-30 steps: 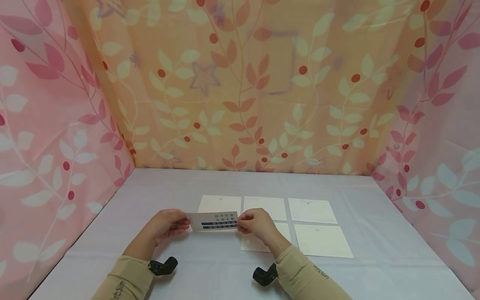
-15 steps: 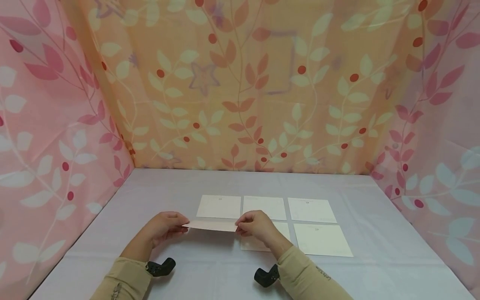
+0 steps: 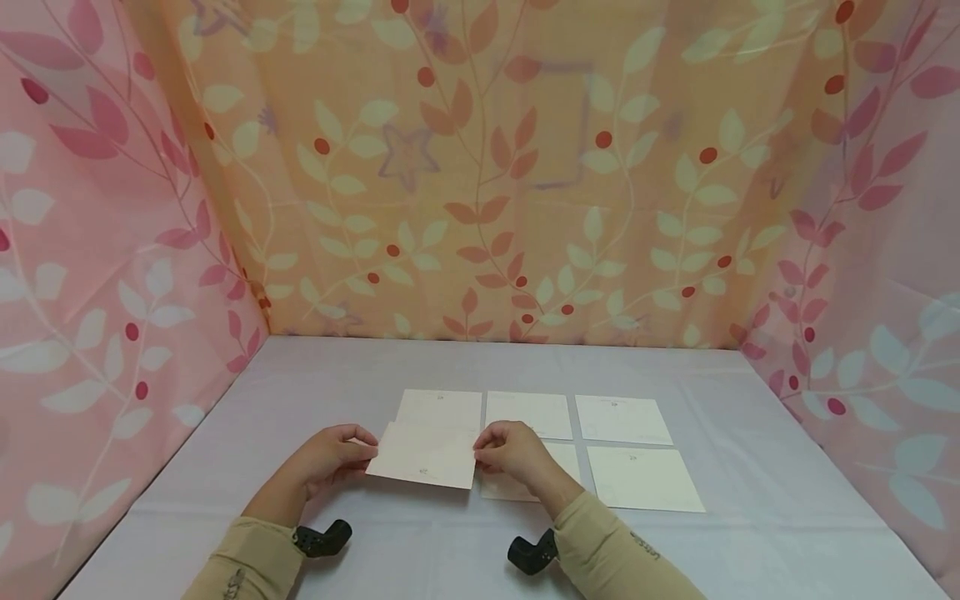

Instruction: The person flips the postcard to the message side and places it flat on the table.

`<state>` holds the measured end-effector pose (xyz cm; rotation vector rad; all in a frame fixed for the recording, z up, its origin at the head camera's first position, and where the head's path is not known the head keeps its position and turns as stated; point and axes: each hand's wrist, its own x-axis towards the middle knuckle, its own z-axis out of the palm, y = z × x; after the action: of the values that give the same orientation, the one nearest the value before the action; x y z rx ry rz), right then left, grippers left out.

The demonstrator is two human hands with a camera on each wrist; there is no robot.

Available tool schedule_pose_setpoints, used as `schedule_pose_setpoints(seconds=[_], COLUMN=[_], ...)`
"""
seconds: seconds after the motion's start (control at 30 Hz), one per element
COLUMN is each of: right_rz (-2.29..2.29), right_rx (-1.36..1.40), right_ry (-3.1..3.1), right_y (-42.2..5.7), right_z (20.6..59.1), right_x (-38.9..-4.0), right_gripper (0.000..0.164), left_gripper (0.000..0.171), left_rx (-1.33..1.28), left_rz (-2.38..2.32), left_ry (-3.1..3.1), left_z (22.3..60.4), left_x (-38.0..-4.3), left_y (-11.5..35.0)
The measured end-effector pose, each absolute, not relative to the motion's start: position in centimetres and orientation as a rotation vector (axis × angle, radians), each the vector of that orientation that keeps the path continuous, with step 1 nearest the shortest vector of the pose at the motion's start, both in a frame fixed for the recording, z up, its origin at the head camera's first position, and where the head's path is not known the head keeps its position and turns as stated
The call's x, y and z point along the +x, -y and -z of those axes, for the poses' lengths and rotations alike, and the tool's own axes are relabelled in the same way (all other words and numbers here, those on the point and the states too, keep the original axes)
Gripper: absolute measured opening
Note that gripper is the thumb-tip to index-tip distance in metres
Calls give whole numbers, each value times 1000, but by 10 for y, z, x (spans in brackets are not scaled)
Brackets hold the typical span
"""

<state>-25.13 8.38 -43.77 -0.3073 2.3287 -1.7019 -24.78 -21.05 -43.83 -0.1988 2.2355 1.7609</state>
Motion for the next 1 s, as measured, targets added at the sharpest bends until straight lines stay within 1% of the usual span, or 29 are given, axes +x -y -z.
schedule_pose_setpoints(seconds=[0.13,0.3,0.4,0.63,0.87,1.0], right_rz=[1710,1701,1694,1631,1587,1604], right_rx=[-313,-300,-292,-255,-229,-235], right_ry=[-2350,-2397,-2414,-2418,-2401,-2370], right_y=[-84,-85,-86,-84,-87,-87], right_z=[439,442,443,442,446,447], right_x=[-253,-256,-255,-254,-252,-251], right_gripper=[10,15,15,10,16,20], left_gripper=[27,17,14,13,12,9], left_rx=[-216,-200,-228,-282,-265,-301], left_rz=[-1758,-1747,-1732,-1717,-1662,-1623], left_ry=[-2253,-2276,-2296,-2329,-2363,-2385], left_z=[439,440,441,444,447,448], left_x=[-245,-243,-242,-243,-242,-241], left_y=[207,203,201,201,199,196])
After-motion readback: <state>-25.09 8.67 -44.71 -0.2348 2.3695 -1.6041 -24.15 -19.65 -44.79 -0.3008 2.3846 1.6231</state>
